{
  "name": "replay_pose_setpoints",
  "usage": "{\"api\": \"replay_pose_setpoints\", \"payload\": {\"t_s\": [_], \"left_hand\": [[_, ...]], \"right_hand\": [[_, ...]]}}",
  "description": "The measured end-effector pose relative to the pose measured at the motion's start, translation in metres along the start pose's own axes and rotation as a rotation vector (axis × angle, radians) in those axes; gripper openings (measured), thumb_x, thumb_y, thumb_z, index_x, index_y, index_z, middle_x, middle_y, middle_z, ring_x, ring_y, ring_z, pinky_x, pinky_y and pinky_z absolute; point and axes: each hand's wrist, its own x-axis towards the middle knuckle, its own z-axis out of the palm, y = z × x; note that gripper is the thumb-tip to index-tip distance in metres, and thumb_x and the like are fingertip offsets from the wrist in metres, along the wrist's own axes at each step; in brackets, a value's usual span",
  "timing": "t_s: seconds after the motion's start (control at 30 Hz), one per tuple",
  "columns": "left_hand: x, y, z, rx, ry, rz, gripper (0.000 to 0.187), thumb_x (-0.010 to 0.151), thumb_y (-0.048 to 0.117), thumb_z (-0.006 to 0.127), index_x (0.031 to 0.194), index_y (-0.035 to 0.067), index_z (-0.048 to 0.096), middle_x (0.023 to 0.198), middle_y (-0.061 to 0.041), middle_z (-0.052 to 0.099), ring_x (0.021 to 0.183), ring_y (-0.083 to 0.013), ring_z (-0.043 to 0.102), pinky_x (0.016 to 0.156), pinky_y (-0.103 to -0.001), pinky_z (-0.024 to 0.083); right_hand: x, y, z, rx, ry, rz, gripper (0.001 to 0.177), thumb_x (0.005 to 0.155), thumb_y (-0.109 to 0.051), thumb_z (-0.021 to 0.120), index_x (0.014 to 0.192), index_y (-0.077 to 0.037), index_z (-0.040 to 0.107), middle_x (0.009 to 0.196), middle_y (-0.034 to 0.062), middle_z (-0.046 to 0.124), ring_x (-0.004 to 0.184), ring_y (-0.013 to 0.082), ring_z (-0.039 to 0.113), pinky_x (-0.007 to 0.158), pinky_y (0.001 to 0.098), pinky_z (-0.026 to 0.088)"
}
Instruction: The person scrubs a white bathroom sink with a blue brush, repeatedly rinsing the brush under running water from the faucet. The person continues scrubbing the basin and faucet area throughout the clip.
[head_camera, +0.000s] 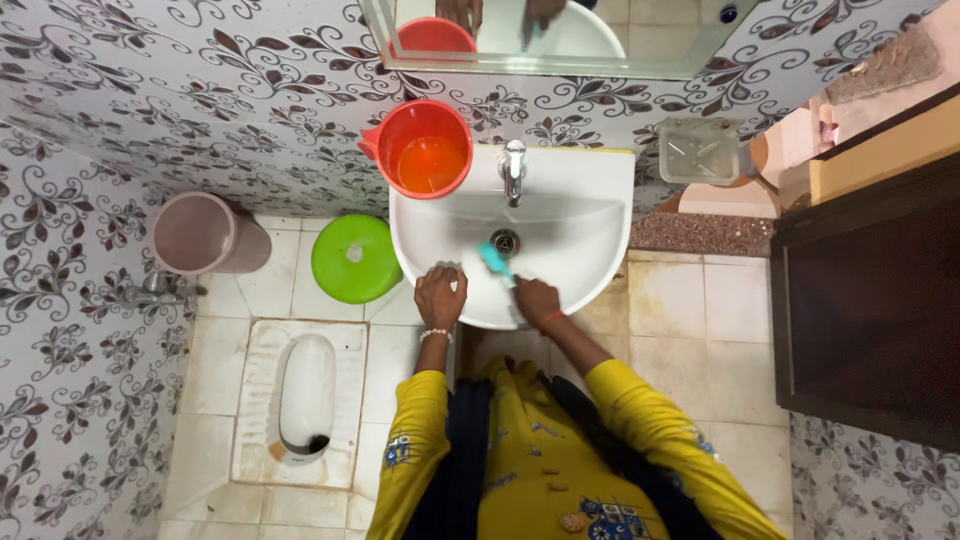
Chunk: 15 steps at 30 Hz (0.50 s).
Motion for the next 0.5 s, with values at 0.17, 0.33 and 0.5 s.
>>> {"api": "replay_pose_setpoints", "payload": {"t_s": [0.17,0.33,0.5], "left_hand": [[0.002,0.006,0.004,-0.007,-0.007,-0.038,0.023,0.091,0.026,0.067,0.077,0.009,0.072,0.083,-0.005,0.070,0.086,-0.0263,0.066,0.083,-0.042,0.046],[0.003,0.011,0.015,0.069,0.025,-0.102,0.026,0.092,0.026,0.065,0.075,0.008,0.072,0.081,-0.006,0.070,0.085,-0.0269,0.066,0.085,-0.042,0.046],[-0.001,0.010,0.023,0.086,0.045,-0.140,0.027,0.093,0.026,0.064,0.074,0.007,0.071,0.080,-0.006,0.070,0.083,-0.0267,0.066,0.085,-0.042,0.046]], "right_hand": [[-0.008,0.003,-0.001,-0.032,-0.073,-0.175,0.029,0.099,-0.028,0.053,0.122,-0.016,0.066,0.084,0.0142,0.074,0.078,0.0353,0.073,0.063,0.0530,0.056],[0.015,0.096,-0.059,-0.234,-0.154,-0.128,0.026,0.100,-0.034,0.054,0.110,-0.017,0.071,0.091,0.0112,0.075,0.084,0.0334,0.074,0.067,0.0516,0.057],[0.011,0.133,-0.076,-0.216,-0.236,-0.113,0.027,0.100,-0.037,0.054,0.114,-0.020,0.069,0.090,0.0112,0.075,0.084,0.0338,0.074,0.069,0.0507,0.056]]}}
